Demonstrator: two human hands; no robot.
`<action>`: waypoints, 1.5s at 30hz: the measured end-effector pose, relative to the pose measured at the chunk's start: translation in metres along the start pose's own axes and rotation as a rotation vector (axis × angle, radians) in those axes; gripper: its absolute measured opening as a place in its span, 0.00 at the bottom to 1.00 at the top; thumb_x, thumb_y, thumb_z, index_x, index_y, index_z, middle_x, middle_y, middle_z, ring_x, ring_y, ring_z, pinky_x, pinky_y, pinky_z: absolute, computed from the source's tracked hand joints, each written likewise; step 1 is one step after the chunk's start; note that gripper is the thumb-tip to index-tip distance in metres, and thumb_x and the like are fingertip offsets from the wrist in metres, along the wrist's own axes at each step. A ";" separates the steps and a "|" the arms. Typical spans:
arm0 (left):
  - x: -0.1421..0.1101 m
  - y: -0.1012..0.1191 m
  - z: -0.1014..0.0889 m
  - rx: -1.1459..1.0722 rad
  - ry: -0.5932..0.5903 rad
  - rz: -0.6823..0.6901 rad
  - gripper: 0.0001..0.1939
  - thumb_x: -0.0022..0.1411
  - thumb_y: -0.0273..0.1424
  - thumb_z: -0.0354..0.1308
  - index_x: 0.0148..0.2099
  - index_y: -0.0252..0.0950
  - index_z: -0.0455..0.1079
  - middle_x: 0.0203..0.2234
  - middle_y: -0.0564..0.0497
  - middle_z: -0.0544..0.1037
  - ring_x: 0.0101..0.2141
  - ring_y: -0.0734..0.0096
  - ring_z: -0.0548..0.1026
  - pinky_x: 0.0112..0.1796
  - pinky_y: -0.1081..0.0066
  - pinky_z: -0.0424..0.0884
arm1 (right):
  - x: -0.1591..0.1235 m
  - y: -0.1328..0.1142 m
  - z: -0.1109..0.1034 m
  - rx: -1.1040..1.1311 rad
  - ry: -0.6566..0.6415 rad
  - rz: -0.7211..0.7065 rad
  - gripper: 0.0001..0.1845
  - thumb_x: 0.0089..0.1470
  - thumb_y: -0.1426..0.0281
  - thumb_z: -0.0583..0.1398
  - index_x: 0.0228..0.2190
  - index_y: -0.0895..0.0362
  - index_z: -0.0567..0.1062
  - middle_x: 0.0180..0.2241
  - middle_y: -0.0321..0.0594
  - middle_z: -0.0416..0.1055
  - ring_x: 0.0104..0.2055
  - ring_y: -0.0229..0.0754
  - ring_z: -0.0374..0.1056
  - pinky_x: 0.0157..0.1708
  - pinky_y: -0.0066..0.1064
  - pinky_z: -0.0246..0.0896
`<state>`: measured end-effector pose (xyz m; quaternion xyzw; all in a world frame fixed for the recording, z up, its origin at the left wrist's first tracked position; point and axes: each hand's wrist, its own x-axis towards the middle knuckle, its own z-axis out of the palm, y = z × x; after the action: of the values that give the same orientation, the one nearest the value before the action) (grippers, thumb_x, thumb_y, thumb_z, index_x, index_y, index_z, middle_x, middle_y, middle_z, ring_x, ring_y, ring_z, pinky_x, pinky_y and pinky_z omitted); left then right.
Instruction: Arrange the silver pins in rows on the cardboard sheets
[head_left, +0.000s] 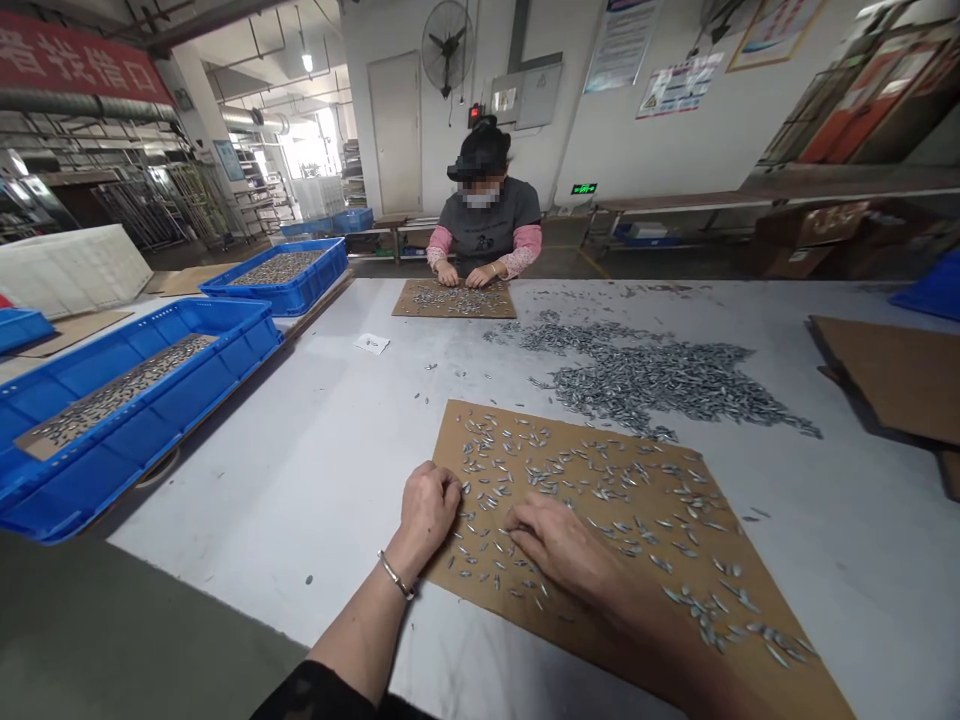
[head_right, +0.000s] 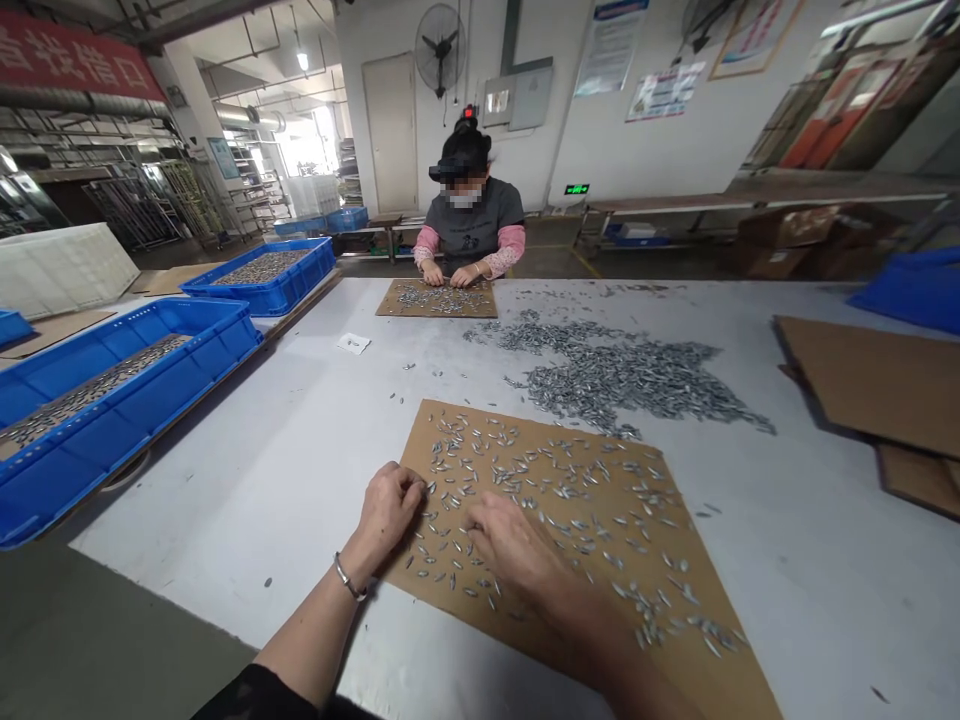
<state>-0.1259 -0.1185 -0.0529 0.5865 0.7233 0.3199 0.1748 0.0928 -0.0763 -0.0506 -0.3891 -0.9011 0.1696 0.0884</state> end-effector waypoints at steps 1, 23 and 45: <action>0.001 -0.001 0.000 -0.006 0.000 -0.002 0.10 0.65 0.24 0.55 0.31 0.37 0.75 0.31 0.50 0.73 0.33 0.68 0.72 0.38 0.70 0.66 | 0.005 0.002 -0.004 0.021 0.001 0.019 0.12 0.64 0.72 0.54 0.32 0.52 0.76 0.35 0.39 0.72 0.38 0.42 0.67 0.37 0.30 0.56; 0.001 -0.004 -0.003 -0.082 0.036 -0.018 0.11 0.65 0.24 0.56 0.32 0.38 0.76 0.31 0.51 0.74 0.34 0.68 0.73 0.39 0.70 0.66 | 0.052 0.007 -0.001 -0.184 -0.079 0.198 0.16 0.68 0.68 0.53 0.29 0.55 0.73 0.34 0.44 0.75 0.38 0.43 0.70 0.34 0.32 0.47; -0.002 0.002 -0.008 -0.078 0.025 -0.026 0.11 0.65 0.24 0.54 0.31 0.38 0.73 0.30 0.50 0.73 0.34 0.67 0.72 0.38 0.70 0.66 | 0.042 -0.007 -0.005 -0.089 -0.200 0.117 0.17 0.64 0.69 0.55 0.22 0.54 0.70 0.25 0.39 0.72 0.28 0.39 0.64 0.29 0.33 0.44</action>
<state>-0.1292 -0.1225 -0.0457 0.5658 0.7198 0.3530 0.1926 0.0614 -0.0488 -0.0419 -0.4255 -0.8879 0.1721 -0.0291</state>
